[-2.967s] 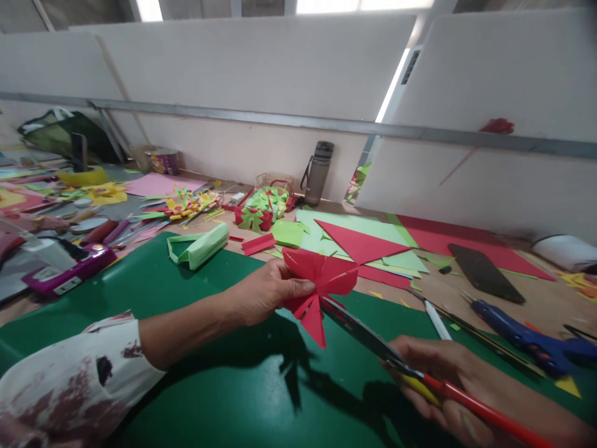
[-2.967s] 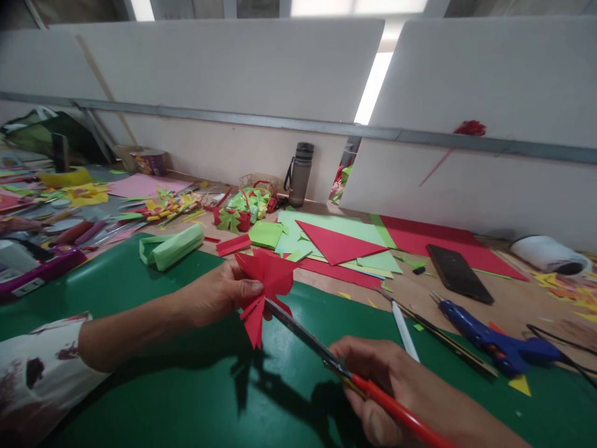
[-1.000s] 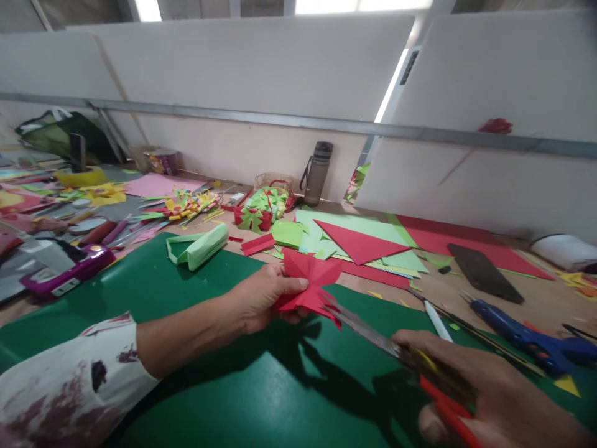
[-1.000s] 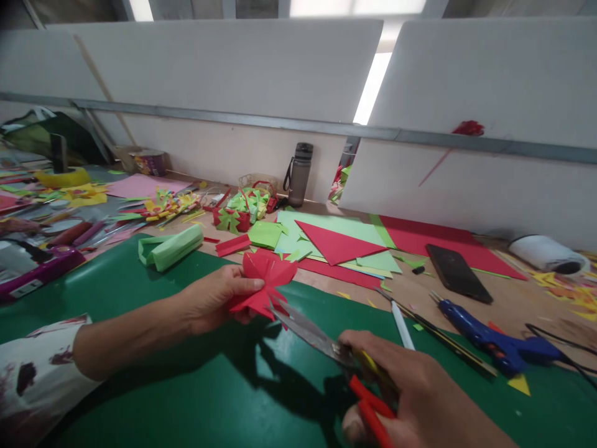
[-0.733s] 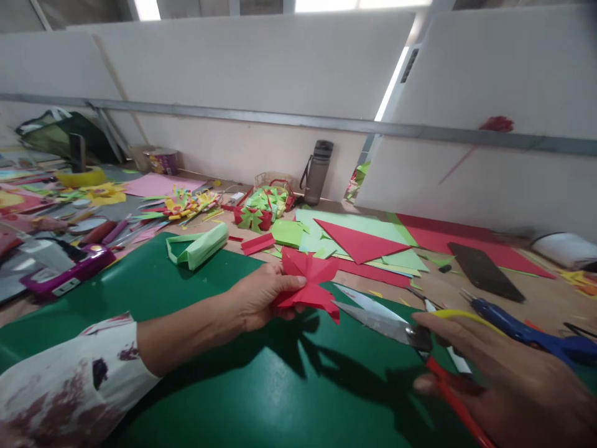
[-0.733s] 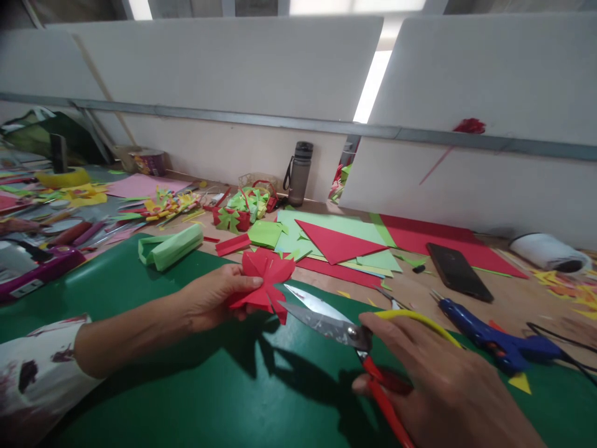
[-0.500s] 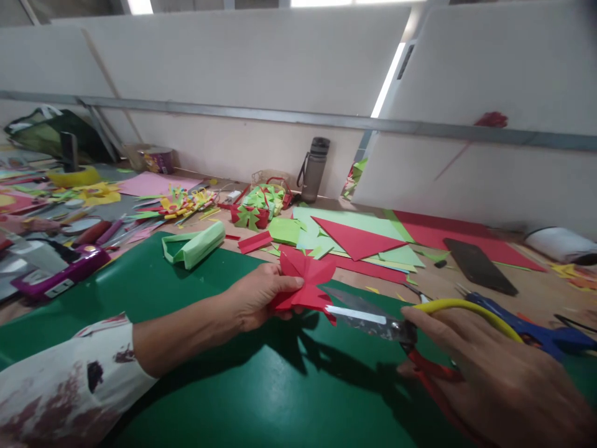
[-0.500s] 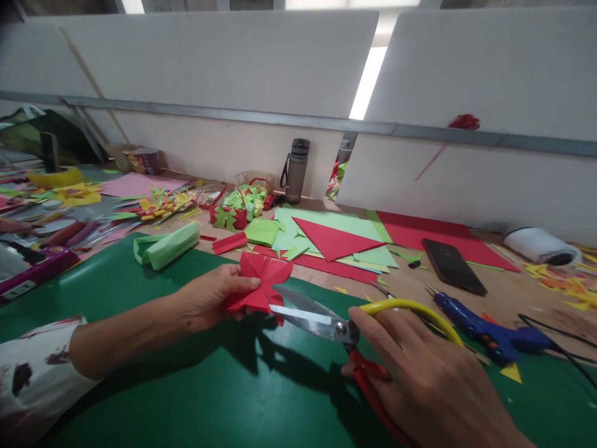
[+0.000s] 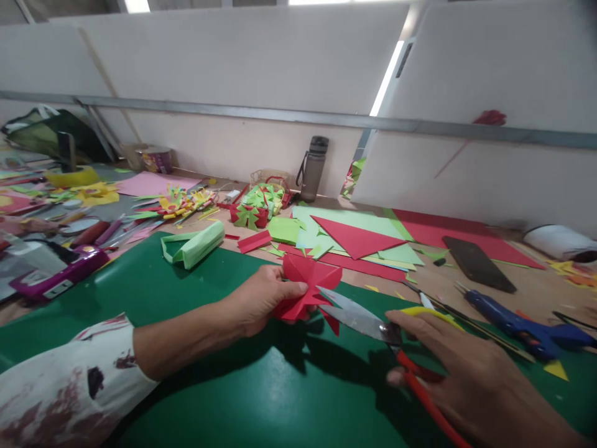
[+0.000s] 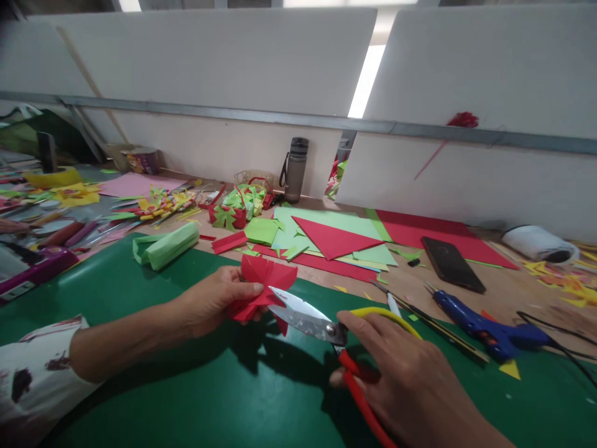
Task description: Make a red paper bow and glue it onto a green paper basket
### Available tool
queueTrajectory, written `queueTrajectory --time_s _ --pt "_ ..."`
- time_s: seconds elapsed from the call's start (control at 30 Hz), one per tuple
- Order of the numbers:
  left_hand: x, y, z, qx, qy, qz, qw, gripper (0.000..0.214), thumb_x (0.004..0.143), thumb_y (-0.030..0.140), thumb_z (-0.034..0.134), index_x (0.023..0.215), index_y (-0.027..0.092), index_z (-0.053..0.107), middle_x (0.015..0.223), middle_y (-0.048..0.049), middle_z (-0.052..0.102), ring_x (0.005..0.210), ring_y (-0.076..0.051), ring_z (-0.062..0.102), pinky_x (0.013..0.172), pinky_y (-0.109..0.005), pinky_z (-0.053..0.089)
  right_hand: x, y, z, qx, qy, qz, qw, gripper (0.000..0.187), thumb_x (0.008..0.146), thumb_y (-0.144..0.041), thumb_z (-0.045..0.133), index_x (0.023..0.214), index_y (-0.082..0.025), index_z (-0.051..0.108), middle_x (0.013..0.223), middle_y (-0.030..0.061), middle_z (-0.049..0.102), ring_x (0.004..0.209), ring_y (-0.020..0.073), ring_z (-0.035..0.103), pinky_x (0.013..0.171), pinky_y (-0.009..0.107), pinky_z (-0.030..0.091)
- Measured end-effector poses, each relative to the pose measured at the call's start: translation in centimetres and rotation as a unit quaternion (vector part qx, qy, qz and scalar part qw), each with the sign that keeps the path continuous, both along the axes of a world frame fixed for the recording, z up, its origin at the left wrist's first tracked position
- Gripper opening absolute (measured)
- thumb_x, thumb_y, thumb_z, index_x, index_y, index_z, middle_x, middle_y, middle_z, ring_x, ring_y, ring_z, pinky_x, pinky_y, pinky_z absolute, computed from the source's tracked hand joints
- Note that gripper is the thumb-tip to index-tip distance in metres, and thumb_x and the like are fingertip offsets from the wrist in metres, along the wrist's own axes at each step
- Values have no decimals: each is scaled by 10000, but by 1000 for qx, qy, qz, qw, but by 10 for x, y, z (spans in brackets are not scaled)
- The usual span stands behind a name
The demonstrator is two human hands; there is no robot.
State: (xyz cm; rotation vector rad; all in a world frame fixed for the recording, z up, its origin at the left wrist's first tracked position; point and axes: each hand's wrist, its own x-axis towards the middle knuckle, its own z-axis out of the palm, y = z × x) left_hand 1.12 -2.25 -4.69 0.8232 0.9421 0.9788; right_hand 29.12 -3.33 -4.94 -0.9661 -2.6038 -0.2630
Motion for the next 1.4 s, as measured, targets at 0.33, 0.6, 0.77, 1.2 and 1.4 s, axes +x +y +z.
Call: queueTrajectory --time_s 0.33,0.6,0.77,1.2,1.4 --pt "2 -2 1 -3 9 15 1000 143 652 181 720 746 96 655 646 -69 690 513 -148 641 470 -205 482 -4 0 -2 117 -8 19 993 361 932 -405 428 1104 -119 566 899 144 700 692 244 702 532 326 548" --pt "4 -3 1 -7 -24 14 1000 153 634 140 731 760 72 678 661 -82 683 529 -149 637 526 -239 526 -4 0 1 161 -21 24 986 302 945 -327 427 1077 -111 590 832 113 693 600 194 675 469 287 459" --pt "3 -2 -2 -13 -37 32 999 167 606 86 718 768 81 679 709 -81 685 572 -151 642 553 -247 536 -5 -1 3 176 -29 30 983 294 938 -316 436 1075 -115 601 800 93 685 584 180 667 440 282 400" --pt "3 -4 4 -83 -60 28 994 173 606 87 698 776 75 667 723 -105 701 612 -174 661 626 -278 540 -3 -3 0 202 -21 40 978 261 927 -268 455 1072 -123 617 789 77 684 578 159 645 449 280 366" --pt "5 -4 4 -92 -55 41 993 189 594 81 698 781 78 669 743 -106 700 623 -178 660 646 -291 539 -4 -3 0 206 -29 35 977 261 928 -261 451 1079 -133 621 795 69 685 571 150 627 470 281 363"
